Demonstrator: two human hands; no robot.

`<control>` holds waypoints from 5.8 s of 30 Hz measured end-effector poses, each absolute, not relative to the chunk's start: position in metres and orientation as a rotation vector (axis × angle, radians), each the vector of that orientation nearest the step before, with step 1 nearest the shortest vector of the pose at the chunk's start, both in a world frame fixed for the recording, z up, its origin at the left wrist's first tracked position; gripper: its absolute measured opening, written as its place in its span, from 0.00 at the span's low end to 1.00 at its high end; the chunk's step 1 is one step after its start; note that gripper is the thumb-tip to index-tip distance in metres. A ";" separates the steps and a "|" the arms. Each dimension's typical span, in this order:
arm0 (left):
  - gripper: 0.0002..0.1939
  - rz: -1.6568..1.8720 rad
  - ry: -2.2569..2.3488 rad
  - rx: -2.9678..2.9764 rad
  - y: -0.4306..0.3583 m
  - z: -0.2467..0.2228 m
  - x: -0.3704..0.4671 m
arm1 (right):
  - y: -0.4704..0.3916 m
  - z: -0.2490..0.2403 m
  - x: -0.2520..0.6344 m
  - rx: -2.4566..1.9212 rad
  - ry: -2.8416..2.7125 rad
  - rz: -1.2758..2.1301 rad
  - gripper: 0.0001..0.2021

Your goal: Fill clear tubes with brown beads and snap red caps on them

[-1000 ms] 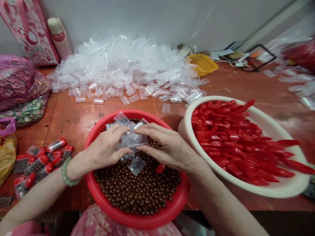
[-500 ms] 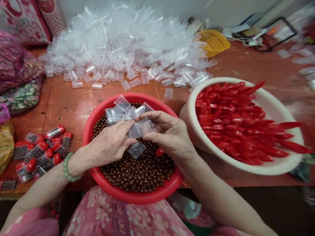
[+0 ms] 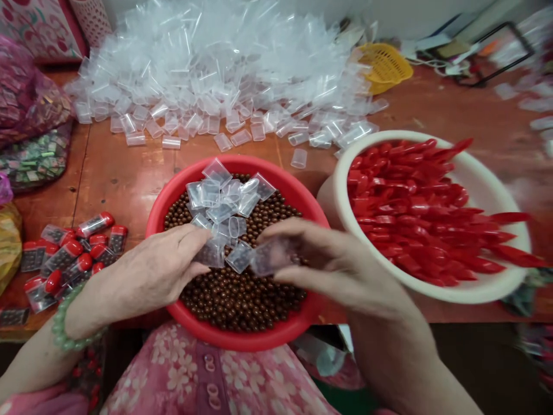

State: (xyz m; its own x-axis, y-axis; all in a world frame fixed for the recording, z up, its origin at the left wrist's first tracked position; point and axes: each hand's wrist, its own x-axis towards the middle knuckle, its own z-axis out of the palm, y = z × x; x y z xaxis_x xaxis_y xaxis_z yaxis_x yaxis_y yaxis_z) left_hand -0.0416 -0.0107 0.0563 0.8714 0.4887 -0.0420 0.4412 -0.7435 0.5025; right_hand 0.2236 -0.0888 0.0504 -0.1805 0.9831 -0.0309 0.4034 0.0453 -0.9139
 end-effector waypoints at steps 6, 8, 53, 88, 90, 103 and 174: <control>0.05 -0.097 0.535 2.538 -0.013 0.062 -0.042 | -0.073 0.042 0.198 -1.295 -2.282 1.483 0.15; 0.05 -0.100 0.508 2.561 -0.014 0.060 -0.041 | -0.065 0.037 0.198 -1.396 -2.308 1.433 0.15; 0.07 -0.241 0.361 2.317 -0.003 0.002 -0.008 | -0.053 -0.002 0.214 -1.366 -2.191 1.459 0.14; 0.20 0.319 0.601 1.437 -0.021 0.016 -0.023 | -0.089 0.028 0.218 -1.549 -2.239 0.946 0.21; 0.21 0.368 0.563 1.267 -0.022 0.016 -0.022 | -0.090 0.035 0.232 -1.595 -2.200 0.843 0.16; 0.20 0.403 0.565 1.038 -0.024 0.022 -0.010 | -0.084 0.013 0.246 -1.743 -2.364 0.581 0.08; 0.15 0.541 0.666 0.933 -0.015 0.022 0.005 | -0.045 0.022 0.190 -1.360 -1.964 0.659 0.19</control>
State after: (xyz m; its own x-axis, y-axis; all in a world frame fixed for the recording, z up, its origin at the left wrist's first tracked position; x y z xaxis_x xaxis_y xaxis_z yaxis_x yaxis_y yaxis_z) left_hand 0.0047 -0.0150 0.0219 0.6789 0.6782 -0.2811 -0.1360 0.4925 0.8596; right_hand 0.1897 -0.0452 0.0223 -0.2491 0.9414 0.2274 0.6137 0.3351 -0.7149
